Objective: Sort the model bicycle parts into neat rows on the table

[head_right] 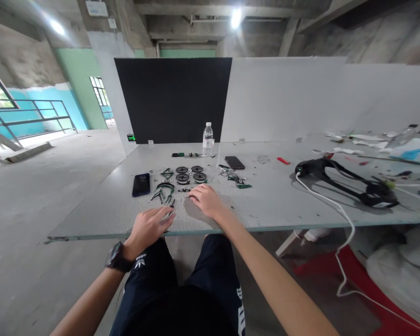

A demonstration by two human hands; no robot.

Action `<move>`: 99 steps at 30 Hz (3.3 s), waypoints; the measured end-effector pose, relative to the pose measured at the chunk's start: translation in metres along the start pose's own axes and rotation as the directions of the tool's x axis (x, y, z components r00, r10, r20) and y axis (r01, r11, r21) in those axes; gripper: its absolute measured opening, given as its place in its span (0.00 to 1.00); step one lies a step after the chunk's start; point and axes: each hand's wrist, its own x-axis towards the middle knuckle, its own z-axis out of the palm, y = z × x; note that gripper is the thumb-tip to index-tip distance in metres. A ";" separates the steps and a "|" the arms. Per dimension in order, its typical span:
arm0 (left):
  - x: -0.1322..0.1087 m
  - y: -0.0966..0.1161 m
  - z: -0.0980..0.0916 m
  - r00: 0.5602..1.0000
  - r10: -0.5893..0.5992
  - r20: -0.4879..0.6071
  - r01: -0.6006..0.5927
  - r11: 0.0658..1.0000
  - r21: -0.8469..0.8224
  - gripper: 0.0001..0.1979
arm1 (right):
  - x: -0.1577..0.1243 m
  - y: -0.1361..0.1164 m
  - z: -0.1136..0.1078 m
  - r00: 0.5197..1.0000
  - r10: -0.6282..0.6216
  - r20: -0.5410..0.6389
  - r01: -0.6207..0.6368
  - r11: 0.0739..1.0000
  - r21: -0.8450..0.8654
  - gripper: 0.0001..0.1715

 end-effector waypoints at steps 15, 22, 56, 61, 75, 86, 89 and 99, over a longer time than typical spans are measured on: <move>-0.004 -0.022 -0.008 0.993 0.097 0.068 -0.087 0.986 -0.139 0.17 | -0.002 0.002 -0.001 0.996 0.089 0.010 -0.090 0.992 0.090 0.14; -0.012 -0.022 -0.008 0.985 0.168 0.032 -0.159 0.968 -0.196 0.13 | -0.004 0.004 0.001 0.989 0.142 0.044 -0.146 0.985 0.095 0.14; 0.004 -0.041 -0.003 0.990 -0.073 0.119 0.061 0.993 0.099 0.32 | 0.029 -0.037 0.018 0.981 -0.190 0.038 0.193 0.962 -0.193 0.24; 0.005 -0.040 -0.004 0.989 -0.078 0.128 0.064 0.992 0.110 0.31 | 0.028 -0.035 0.020 0.984 -0.163 0.068 0.174 0.962 -0.212 0.26; 0.002 -0.044 -0.001 0.991 -0.050 0.126 0.044 0.998 0.045 0.28 | 0.028 -0.034 0.022 0.990 -0.049 0.132 0.072 0.983 -0.171 0.30; 0.002 -0.045 0.000 0.993 -0.052 0.105 0.047 0.998 0.053 0.28 | 0.028 -0.036 0.021 0.988 -0.021 0.152 0.046 0.986 -0.161 0.32; 0.001 -0.045 0.002 0.994 -0.056 0.089 0.052 0.997 0.055 0.29 | 0.029 -0.036 0.021 0.987 -0.004 0.158 0.030 0.986 -0.163 0.33; -0.002 -0.039 -0.014 0.997 -0.075 -0.022 0.075 0.997 0.023 0.23 | 0.027 -0.039 0.017 0.995 -0.050 0.091 0.066 0.981 -0.180 0.28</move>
